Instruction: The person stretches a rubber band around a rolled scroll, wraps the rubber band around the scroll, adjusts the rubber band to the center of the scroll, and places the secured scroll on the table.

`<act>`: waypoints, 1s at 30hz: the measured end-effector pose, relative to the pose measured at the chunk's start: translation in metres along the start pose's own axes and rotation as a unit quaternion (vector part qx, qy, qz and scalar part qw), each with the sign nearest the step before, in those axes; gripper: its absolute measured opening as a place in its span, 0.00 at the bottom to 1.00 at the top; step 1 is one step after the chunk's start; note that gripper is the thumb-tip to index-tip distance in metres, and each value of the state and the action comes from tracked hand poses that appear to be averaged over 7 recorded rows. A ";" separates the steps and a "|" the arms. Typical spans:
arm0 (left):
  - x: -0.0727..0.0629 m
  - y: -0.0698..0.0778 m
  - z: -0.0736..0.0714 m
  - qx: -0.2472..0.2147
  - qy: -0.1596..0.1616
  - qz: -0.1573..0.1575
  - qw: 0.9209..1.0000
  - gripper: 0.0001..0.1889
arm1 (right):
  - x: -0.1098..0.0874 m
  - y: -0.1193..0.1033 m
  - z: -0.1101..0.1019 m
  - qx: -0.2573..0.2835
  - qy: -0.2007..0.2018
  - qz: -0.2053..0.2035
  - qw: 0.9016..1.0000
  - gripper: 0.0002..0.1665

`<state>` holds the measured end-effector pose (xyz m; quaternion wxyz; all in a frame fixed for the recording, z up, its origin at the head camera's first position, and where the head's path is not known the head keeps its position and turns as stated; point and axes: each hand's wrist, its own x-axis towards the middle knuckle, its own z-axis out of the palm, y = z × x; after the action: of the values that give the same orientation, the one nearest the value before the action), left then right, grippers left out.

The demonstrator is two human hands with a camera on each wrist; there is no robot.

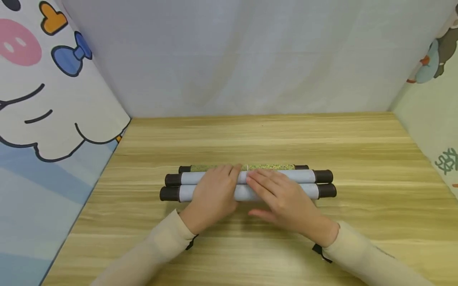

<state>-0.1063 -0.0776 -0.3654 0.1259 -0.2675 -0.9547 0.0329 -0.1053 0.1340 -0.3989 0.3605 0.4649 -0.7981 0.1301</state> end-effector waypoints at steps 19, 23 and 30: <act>-0.004 -0.023 0.012 0.024 0.050 0.042 0.998 0.35 | -0.022 0.021 -0.006 -0.044 0.022 0.014 0.999 0.25; -0.001 -0.020 0.013 0.051 0.084 0.054 0.994 0.33 | -0.016 0.013 0.004 -0.051 0.024 0.015 0.998 0.34; 0.005 -0.010 0.018 0.070 0.089 0.066 0.991 0.31 | 0.001 0.001 0.022 -0.040 0.030 -0.004 0.999 0.32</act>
<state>-0.1196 -0.0834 -0.3802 0.2260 -0.3219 -0.9156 0.0837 -0.1163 0.1223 -0.4135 0.4031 0.4495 -0.7895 0.1102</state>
